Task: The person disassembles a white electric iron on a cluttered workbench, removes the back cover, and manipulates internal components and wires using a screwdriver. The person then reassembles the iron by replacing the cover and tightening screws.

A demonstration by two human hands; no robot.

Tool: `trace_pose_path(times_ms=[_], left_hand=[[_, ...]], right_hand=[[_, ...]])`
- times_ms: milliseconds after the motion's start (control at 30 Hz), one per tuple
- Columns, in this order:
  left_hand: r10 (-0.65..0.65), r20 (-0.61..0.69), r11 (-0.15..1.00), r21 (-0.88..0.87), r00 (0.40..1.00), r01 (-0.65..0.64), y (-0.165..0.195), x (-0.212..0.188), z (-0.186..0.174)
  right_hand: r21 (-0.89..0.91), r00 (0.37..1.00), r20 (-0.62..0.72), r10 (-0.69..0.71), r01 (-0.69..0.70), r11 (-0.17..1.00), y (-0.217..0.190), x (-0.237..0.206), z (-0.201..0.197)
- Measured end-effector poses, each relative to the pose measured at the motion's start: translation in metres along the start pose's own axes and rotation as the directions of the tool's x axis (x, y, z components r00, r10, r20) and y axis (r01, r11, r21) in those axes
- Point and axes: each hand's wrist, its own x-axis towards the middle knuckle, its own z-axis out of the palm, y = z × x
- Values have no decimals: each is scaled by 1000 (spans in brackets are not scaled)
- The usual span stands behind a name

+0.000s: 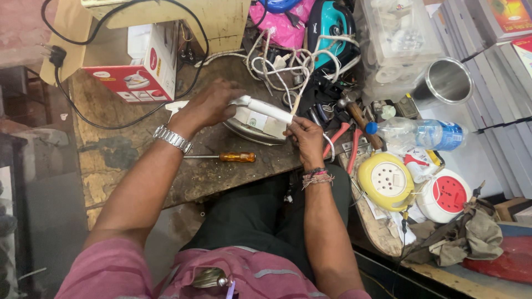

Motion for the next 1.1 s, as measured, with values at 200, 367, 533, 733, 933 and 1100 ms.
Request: trace_pose_path(times_ms=[200, 367, 533, 733, 933, 1100], left_hand=[[-34, -2, 999, -6, 999, 34, 6, -1, -3], [-77, 29, 996, -31, 997, 78, 3, -5, -2], [-42, -34, 998, -55, 999, 41, -9, -11, 0], [-7, -55, 999, -47, 998, 4, -14, -11, 2], [-38, -45, 999, -17, 998, 38, -11, -13, 2], [5, -78, 999, -36, 997, -8, -14, -13, 4]], right_hand=[[4, 1000, 0, 10, -10, 1000, 2, 0, -2], [34, 996, 51, 74, -76, 997, 5, 8, -5], [103, 981, 131, 142, -156, 982, 9, 13, -4], [52, 990, 112, 87, -94, 994, 6, 9, 1], [30, 991, 103, 79, -83, 996, 1, 7, 4], [-15, 995, 102, 21, -19, 1000, 2, 8, 6]])
